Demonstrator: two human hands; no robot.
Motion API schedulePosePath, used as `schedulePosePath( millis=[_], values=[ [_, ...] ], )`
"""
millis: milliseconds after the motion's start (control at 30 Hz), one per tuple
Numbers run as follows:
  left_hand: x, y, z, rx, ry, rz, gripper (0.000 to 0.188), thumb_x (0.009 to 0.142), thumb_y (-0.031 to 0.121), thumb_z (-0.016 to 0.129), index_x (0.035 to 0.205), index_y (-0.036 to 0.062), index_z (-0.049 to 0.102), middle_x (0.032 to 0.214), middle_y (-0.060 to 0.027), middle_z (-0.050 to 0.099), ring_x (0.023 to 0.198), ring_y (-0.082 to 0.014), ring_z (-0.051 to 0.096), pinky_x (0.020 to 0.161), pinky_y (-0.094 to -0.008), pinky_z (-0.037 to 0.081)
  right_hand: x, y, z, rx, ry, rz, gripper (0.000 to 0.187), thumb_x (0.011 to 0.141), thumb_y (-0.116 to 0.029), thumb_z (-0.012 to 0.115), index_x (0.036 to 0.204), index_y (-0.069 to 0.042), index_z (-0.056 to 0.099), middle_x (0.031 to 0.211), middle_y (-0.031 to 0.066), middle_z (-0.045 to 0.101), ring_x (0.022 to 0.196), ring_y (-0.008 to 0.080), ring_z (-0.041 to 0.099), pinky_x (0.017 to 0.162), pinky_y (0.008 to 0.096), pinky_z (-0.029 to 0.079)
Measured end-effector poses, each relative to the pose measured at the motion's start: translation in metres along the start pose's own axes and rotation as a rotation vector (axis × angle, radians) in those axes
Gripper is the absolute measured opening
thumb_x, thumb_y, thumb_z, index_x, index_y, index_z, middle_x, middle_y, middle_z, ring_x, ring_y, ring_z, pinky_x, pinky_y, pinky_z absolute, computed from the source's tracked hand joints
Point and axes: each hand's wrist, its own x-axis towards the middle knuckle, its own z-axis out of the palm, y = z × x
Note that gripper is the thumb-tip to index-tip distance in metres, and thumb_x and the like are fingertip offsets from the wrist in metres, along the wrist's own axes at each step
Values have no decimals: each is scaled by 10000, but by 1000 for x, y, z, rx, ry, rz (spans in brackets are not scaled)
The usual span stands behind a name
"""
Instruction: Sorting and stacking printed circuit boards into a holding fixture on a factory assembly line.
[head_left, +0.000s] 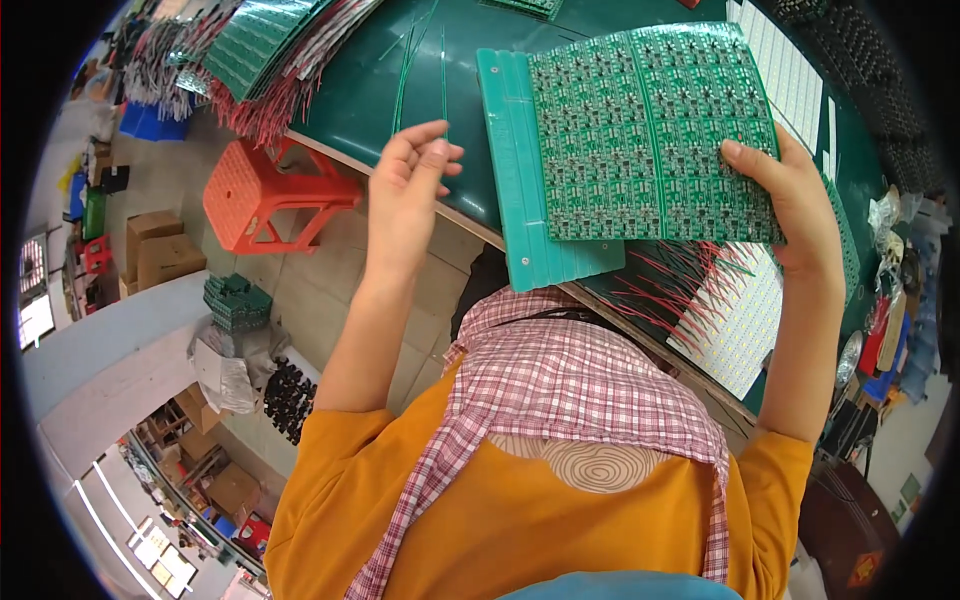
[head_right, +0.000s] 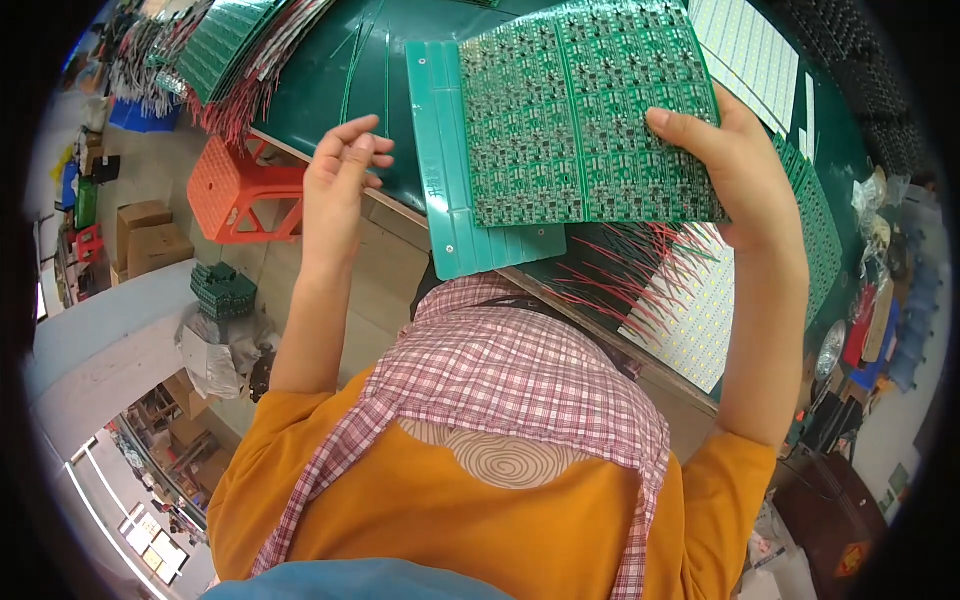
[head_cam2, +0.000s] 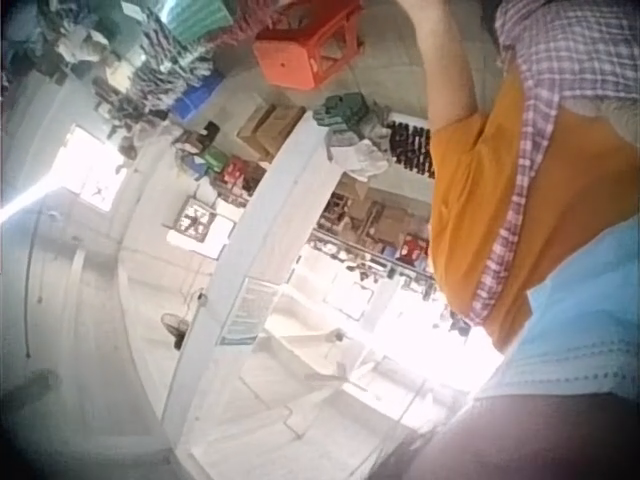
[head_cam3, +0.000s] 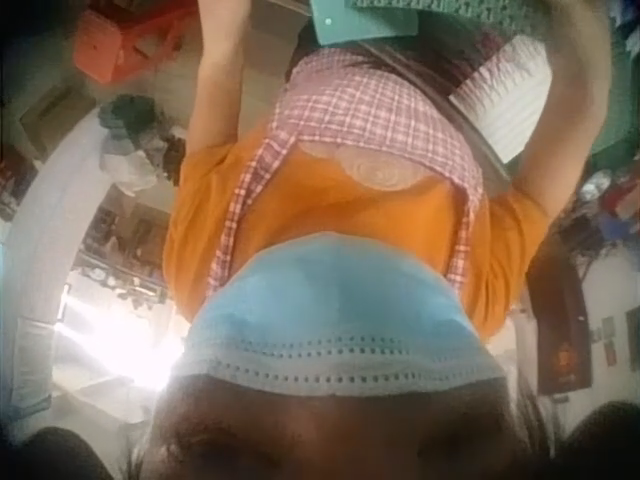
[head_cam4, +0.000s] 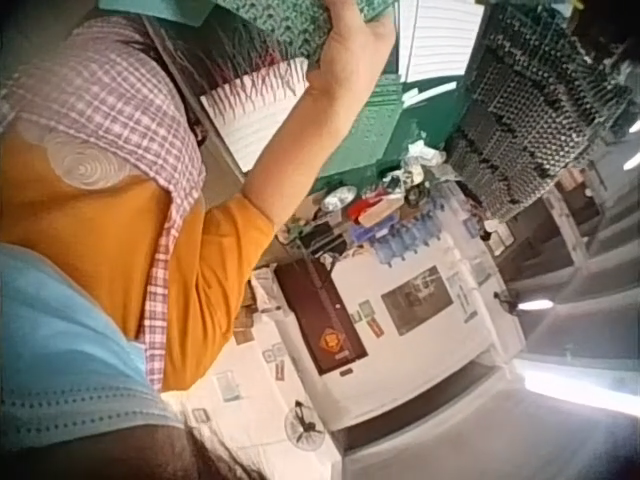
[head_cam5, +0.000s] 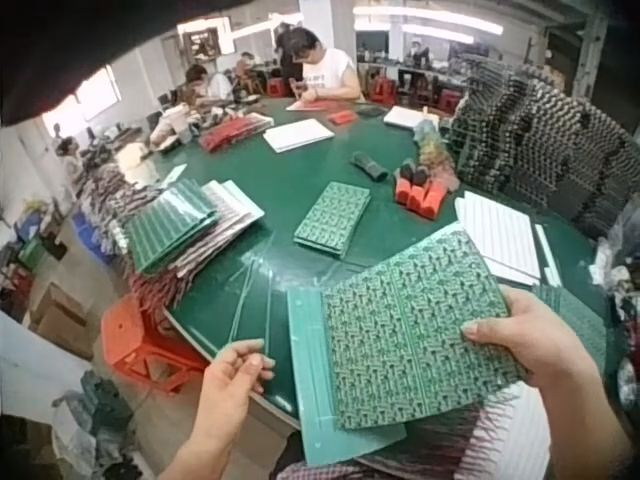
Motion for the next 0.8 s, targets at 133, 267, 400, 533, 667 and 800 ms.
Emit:
schedulePosePath(
  millis=[133, 267, 400, 533, 667, 800],
  values=[
    [-8, -1, 13, -48, -88, -36, 273, 933, 197, 516, 1141, 23, 551, 940, -24, 626, 833, -76, 562, 682, -206, 414, -3, -16, 11, -42, -6, 14, 362, 789, -116, 666, 1098, 26, 541, 925, 86, 646, 757, 137, 637, 677, 262, 523],
    [-3, 1, 16, -63, -153, -47, 266, 930, 203, 526, 1123, 20, 545, 922, -18, 625, 808, -76, 555, 673, -222, 421, -4, -26, 19, -44, 12, 22, 359, 789, -113, 662, 1099, 24, 545, 930, 82, 647, 756, 135, 639, 678, 262, 523],
    [-4, -4, 34, -109, -168, -35, 264, 938, 216, 518, 1110, 16, 541, 912, -3, 614, 798, -64, 540, 673, -221, 416, -9, -28, 13, -118, 2, 17, 377, 793, -123, 656, 1121, 23, 542, 953, 88, 645, 778, 131, 638, 695, 263, 520],
    [-7, -6, 37, -179, -185, -44, 253, 956, 224, 487, 1085, 12, 537, 892, 14, 589, 784, -49, 511, 675, -212, 410, -22, -38, 21, 33, -161, -21, 407, 792, -149, 663, 1136, 27, 536, 1004, 94, 632, 857, 140, 626, 744, 273, 510],
    [-7, -7, 39, -193, -195, -43, 248, 967, 223, 463, 1071, 10, 538, 885, 18, 574, 787, -45, 496, 688, -204, 406, -41, 15, 12, 32, -109, -254, 356, 767, -149, 706, 1077, -19, 589, 1015, 92, 633, 926, 211, 613, 785, 301, 497],
    [-4, -9, 38, -173, -230, -33, 248, 967, 223, 460, 1065, 9, 540, 884, 17, 567, 790, -45, 488, 709, -207, 405, -52, 60, 36, 2, -128, -169, 297, 757, -66, 676, 1032, 16, 598, 1007, 109, 624, 972, 227, 585, 867, 353, 468]
  ],
)
